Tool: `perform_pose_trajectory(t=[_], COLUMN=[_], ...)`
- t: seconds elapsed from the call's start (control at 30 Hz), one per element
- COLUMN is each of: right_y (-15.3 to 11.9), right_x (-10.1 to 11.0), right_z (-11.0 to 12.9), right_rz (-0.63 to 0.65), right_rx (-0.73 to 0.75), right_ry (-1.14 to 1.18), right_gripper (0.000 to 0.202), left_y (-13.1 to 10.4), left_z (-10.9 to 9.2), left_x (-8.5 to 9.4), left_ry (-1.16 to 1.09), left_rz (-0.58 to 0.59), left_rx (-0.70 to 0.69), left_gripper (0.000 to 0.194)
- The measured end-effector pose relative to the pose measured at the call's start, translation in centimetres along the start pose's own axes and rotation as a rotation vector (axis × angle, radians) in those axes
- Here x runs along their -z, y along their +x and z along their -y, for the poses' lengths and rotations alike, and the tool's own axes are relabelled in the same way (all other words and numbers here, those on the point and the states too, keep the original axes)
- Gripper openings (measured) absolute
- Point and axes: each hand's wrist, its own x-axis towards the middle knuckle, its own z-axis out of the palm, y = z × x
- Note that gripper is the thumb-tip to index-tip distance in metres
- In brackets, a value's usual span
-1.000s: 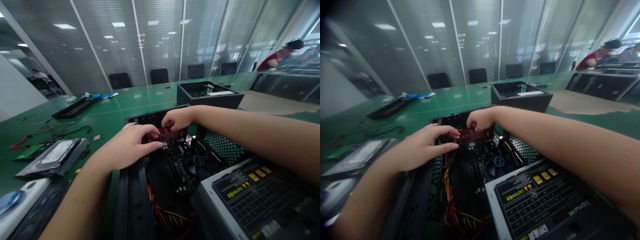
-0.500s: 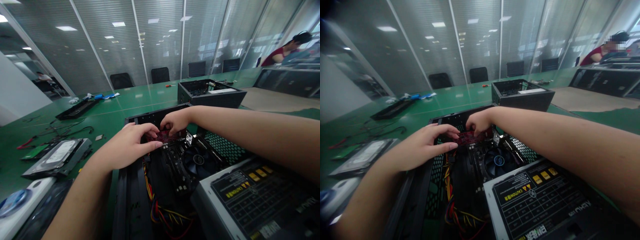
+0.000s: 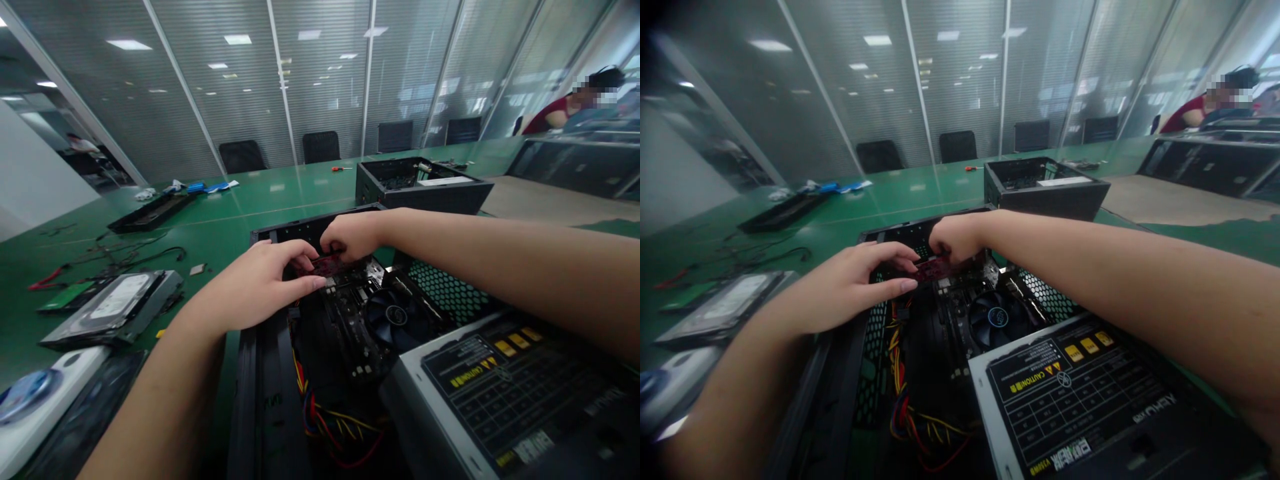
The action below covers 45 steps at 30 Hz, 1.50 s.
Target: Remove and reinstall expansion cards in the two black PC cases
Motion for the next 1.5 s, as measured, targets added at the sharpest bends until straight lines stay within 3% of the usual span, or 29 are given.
perform_pose_trajectory(t=[0.17, 0.37, 1.33, 1.5], right_y=[0.0, 0.1, 0.1, 0.0], right_x=[0.1, 0.0, 0.3, 0.7], right_z=[-0.1, -0.7, -1.0, -0.4], right_rz=[-0.024, 0.043, -0.028, -0.084], right_rx=[0.008, 0.039, 0.026, -0.126], right_ry=[-0.013, 0.028, 0.012, -0.120], right_gripper=[0.038, 0.037, 0.036, 0.040], left_y=[0.0, 0.1, 0.1, 0.2], left_z=[0.1, 0.1, 0.0, 0.1], left_x=[0.1, 0.1, 0.3, 0.2], left_ry=[0.004, -0.022, 0.007, 0.020], left_rz=[-0.002, 0.007, -0.013, -0.009], left_rx=[-0.005, -0.004, -0.015, -0.026], left_gripper=[0.041, 0.037, 0.040, 0.039])
